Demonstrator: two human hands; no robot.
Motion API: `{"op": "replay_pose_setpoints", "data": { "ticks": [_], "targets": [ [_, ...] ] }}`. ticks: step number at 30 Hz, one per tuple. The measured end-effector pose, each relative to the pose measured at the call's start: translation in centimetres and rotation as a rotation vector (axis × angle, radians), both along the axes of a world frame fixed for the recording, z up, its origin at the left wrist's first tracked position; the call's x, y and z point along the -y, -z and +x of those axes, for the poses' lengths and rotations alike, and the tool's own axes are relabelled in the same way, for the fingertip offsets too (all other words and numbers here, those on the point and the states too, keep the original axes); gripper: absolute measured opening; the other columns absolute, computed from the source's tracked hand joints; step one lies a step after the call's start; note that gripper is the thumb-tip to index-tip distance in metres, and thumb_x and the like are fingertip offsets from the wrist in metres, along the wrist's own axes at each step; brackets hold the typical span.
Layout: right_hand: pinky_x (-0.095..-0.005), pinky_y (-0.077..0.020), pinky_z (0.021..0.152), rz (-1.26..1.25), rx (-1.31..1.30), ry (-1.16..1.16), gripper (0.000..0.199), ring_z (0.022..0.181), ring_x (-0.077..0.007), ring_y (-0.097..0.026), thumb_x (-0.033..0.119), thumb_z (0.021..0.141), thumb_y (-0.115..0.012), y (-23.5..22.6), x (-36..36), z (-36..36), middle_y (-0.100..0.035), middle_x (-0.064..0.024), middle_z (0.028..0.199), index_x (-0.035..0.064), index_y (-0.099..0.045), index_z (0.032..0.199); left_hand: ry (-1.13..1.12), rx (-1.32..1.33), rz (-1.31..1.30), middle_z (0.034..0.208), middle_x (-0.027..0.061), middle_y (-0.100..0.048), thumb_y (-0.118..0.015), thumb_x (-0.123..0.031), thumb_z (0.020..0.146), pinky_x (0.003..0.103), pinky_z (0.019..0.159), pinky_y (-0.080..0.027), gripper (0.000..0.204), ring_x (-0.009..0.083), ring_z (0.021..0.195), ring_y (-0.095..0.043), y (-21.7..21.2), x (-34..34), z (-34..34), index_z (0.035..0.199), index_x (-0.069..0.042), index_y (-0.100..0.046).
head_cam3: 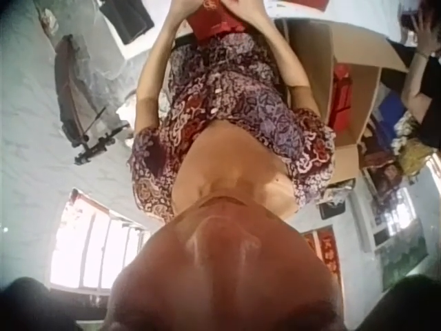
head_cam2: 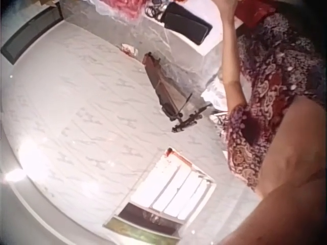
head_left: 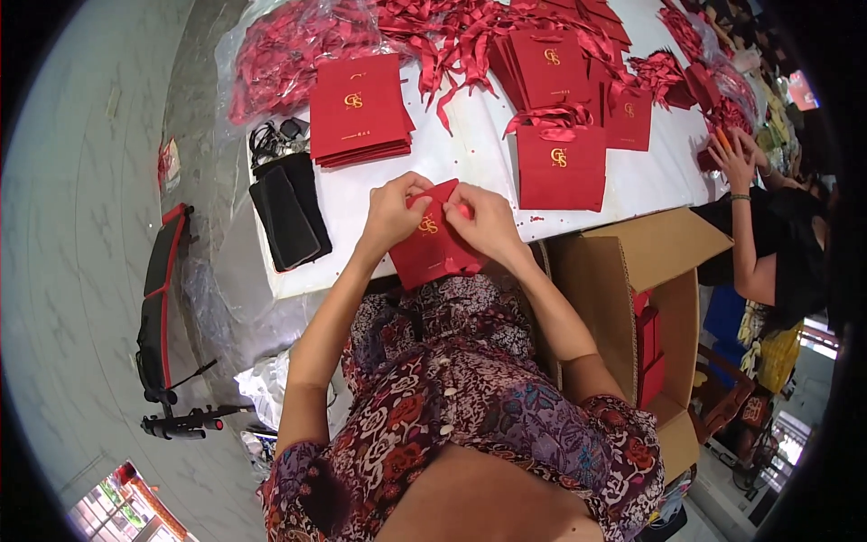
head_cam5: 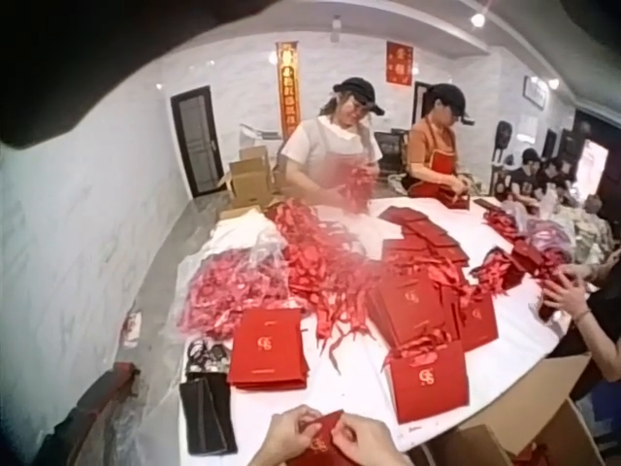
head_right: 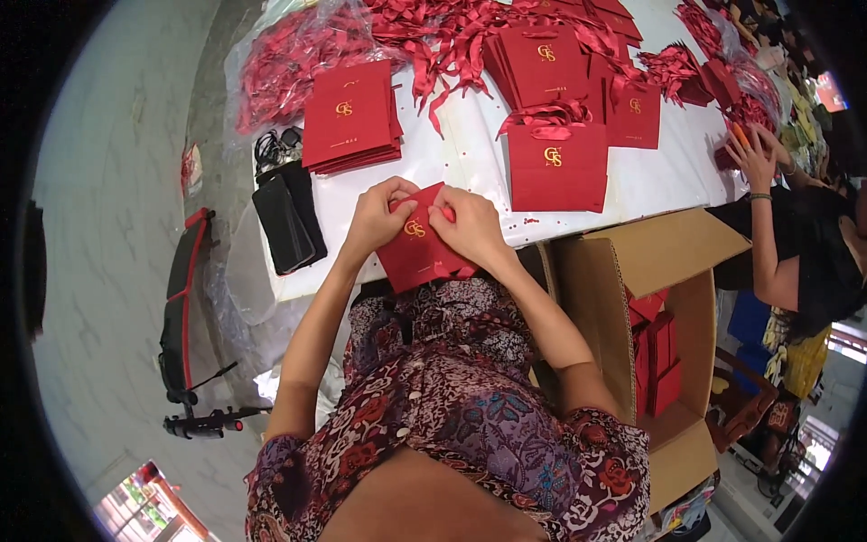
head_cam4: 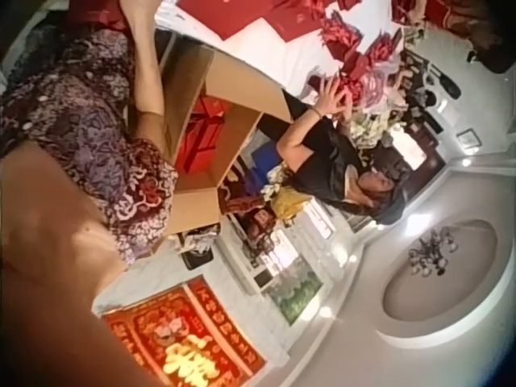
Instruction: The recorder is tying red ribbons onto small red gift bags and organizing them on a table.
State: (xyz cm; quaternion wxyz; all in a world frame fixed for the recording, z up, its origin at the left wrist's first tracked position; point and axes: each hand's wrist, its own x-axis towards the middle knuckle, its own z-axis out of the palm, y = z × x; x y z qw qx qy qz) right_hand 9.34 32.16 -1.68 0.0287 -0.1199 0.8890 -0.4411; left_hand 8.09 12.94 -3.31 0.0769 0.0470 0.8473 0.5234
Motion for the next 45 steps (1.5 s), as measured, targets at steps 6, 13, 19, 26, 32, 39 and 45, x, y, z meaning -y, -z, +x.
{"op": "replay_pose_setpoints", "data": {
  "ticks": [6, 13, 19, 26, 32, 39, 45],
  "targets": [
    [-0.0435, -0.0492, 0.060, -0.012, 0.000, 0.046, 0.016, 0.064, -0.0363, -0.063, 0.019, 0.080, -0.066, 0.4, 0.9, -0.4, -0.061, -0.0149, 0.065, 0.0037, -0.060, 0.077, -0.017, -0.233, -0.204, 0.081, 0.0103, -0.072, -0.068, -0.008, 0.082, 0.038, 0.078, -0.045, 0.015, 0.0276, 0.076, -0.067, -1.1, -0.8, 1.0, 0.096, -0.006, -0.070],
    [-0.0413, -0.0484, 0.058, 0.009, 0.036, 0.019, 0.017, 0.060, -0.0326, -0.062, 0.017, 0.076, -0.067, -0.4, 0.8, -0.6, -0.059, -0.0144, 0.061, 0.0022, -0.059, 0.071, -0.022, -0.563, -0.398, 0.073, 0.0066, -0.065, -0.066, -0.004, 0.080, 0.037, 0.078, -0.039, 0.014, 0.0250, 0.072, -0.056, -2.3, -2.1, 2.1, 0.092, -0.010, -0.071],
    [-0.0404, -0.0481, 0.057, -0.083, 0.157, 0.048, 0.018, 0.059, -0.0311, -0.062, 0.019, 0.078, -0.069, 0.1, 0.6, -1.3, -0.060, -0.0138, 0.061, 0.0020, -0.063, 0.075, 0.024, -0.569, -0.304, 0.076, 0.0063, -0.067, -0.065, -0.004, 0.081, 0.037, 0.078, -0.039, 0.014, 0.0249, 0.073, -0.057, -2.5, -2.1, 1.7, 0.092, -0.009, -0.072],
    [-0.0385, -0.0493, 0.059, -0.023, 0.031, 0.062, 0.018, 0.061, -0.0273, -0.063, 0.018, 0.084, -0.070, -0.3, 1.4, -0.1, -0.062, -0.0119, 0.067, 0.0017, -0.065, 0.079, 0.041, -0.530, -0.330, 0.077, 0.0049, -0.068, -0.065, -0.006, 0.083, 0.038, 0.079, -0.039, 0.011, 0.0254, 0.074, -0.058, -2.6, -0.8, 1.2, 0.092, -0.010, -0.070],
    [-0.0356, -0.0508, 0.070, -0.164, -0.007, 0.028, 0.019, 0.078, -0.0264, -0.065, 0.021, 0.085, -0.071, -0.5, -0.8, -1.7, -0.064, -0.0126, 0.088, 0.0024, -0.071, 0.088, 0.148, -0.440, -0.410, 0.075, 0.0046, -0.066, -0.067, -0.009, 0.082, 0.037, 0.080, -0.038, 0.009, 0.0252, 0.075, -0.058, -3.2, -0.4, 1.3, 0.092, -0.011, -0.066],
    [-0.0284, -0.0473, 0.064, -0.224, 0.428, -0.381, 0.027, 0.071, -0.0107, -0.058, 0.021, 0.092, -0.067, 1.9, -2.5, -4.6, -0.063, -0.0062, 0.080, -0.0052, -0.071, 0.086, 0.220, -0.742, -0.460, 0.084, 0.0029, -0.062, -0.067, -0.006, 0.080, 0.038, 0.085, -0.038, 0.011, 0.0223, 0.086, -0.055, -3.0, -1.3, 1.7, 0.090, -0.011, -0.068],
    [-0.0283, -0.0466, 0.060, -0.436, 0.675, -0.181, 0.022, 0.066, -0.0106, -0.057, 0.019, 0.086, -0.070, 3.8, -1.1, -5.0, -0.063, -0.0030, 0.066, -0.0028, -0.073, 0.082, 0.166, -0.711, -0.412, 0.083, 0.0028, -0.061, -0.068, -0.007, 0.080, 0.038, 0.085, -0.037, 0.008, 0.0223, 0.087, -0.055, -2.9, -1.0, 1.7, 0.087, -0.010, -0.067]
  ]
}}
